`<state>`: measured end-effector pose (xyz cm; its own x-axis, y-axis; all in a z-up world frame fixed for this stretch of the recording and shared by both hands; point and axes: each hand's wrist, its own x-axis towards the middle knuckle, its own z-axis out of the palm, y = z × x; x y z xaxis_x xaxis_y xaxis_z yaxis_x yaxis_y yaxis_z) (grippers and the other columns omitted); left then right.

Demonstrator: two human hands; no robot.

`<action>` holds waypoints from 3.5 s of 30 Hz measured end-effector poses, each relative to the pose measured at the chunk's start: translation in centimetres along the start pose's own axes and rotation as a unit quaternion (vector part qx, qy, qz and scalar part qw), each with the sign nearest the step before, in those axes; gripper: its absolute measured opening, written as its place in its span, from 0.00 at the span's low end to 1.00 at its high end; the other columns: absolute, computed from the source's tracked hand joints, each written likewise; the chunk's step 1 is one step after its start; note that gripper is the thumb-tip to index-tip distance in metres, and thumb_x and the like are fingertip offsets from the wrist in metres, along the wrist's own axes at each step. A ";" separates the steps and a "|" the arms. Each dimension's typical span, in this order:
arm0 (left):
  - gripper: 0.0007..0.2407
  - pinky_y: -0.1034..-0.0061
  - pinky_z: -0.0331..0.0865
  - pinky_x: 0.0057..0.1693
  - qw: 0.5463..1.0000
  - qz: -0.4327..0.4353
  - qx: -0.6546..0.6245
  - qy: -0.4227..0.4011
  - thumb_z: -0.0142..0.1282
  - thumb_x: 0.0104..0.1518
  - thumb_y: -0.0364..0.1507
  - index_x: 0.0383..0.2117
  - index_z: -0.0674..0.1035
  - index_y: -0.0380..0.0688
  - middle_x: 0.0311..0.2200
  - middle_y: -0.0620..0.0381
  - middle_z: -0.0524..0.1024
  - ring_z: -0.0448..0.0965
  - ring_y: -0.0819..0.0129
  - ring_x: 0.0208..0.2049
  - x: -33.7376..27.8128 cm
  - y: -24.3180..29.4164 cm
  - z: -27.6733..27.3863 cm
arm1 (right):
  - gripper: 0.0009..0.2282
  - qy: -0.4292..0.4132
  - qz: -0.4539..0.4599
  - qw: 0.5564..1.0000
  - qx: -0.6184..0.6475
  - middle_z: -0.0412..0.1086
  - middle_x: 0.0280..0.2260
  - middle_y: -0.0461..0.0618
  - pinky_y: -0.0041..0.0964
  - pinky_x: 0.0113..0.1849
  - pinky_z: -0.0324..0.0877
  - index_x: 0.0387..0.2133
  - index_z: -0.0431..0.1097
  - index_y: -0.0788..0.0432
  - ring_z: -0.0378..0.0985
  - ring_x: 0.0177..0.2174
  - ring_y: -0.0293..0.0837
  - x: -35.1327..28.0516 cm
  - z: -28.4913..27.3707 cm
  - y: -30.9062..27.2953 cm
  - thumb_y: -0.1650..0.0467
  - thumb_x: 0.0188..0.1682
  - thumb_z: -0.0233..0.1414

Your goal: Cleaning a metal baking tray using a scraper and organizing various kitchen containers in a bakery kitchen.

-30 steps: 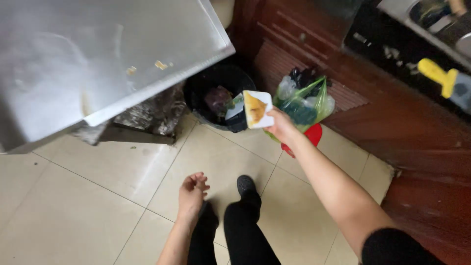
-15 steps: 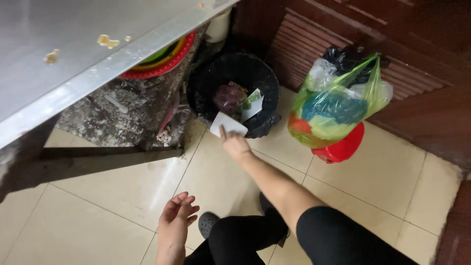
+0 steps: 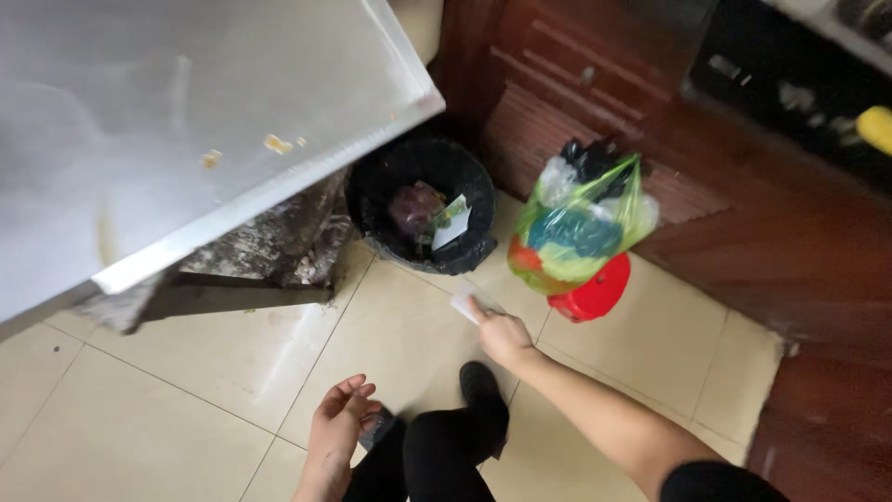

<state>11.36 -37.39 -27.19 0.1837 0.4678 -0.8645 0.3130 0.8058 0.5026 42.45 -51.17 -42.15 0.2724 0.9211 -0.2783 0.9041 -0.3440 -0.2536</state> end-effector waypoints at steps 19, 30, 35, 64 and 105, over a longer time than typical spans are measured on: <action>0.14 0.72 0.75 0.48 0.970 0.093 -0.218 -0.051 0.47 0.63 0.28 0.54 0.74 0.44 0.47 0.56 0.80 0.81 0.66 0.41 -15.7 18.9 -5.2 | 0.15 0.253 0.130 0.672 0.684 0.72 0.51 0.53 0.38 0.50 0.73 0.53 0.67 0.64 0.77 0.48 0.44 2.8 -44.4 -13.7 0.76 0.52 0.48; 0.17 0.69 0.74 0.53 0.891 0.038 -0.446 -0.077 0.45 0.63 0.30 0.58 0.68 0.43 0.52 0.50 0.78 0.80 0.60 0.50 -8.3 24.7 7.3 | 0.10 0.190 -0.284 0.895 0.288 0.76 0.44 0.59 0.38 0.48 0.72 0.49 0.70 0.65 0.80 0.45 0.49 33.7 -56.1 -15.6 0.76 0.56 0.54; 0.19 0.68 0.72 0.55 0.842 0.011 -0.533 -0.078 0.44 0.65 0.33 0.57 0.70 0.32 0.56 0.48 0.74 0.76 0.60 0.55 -4.6 27.0 13.9 | 0.09 0.149 -0.343 0.926 0.045 0.76 0.35 0.63 0.54 0.39 0.73 0.44 0.74 0.59 0.80 0.37 0.63 44.4 -58.4 -19.1 0.75 0.51 0.53; 0.14 0.69 0.80 0.40 0.824 -0.007 -0.554 0.116 0.43 0.67 0.41 0.43 0.70 0.42 0.34 0.48 0.80 0.81 0.64 0.30 -7.0 30.8 17.0 | 0.10 -0.055 -0.354 0.933 -0.029 0.75 0.26 0.62 0.58 0.34 0.73 0.45 0.70 0.53 0.79 0.30 0.65 39.6 -52.8 -14.2 0.67 0.51 0.56; 0.05 0.60 0.70 0.56 0.740 0.050 -0.664 0.093 0.43 0.51 0.23 0.32 0.71 0.43 0.38 0.52 0.74 0.75 0.55 0.41 -4.3 28.6 13.1 | 0.15 -0.247 -0.331 0.908 0.063 0.78 0.37 0.59 0.50 0.42 0.73 0.48 0.72 0.55 0.79 0.40 0.57 28.6 -47.0 -22.3 0.65 0.49 0.59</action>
<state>31.71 -21.08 -9.12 -0.0266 0.4917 -0.8704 -0.9079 0.3525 0.2268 45.55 -8.57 -0.91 -0.5272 0.7496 -0.4002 0.7625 0.2095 -0.6121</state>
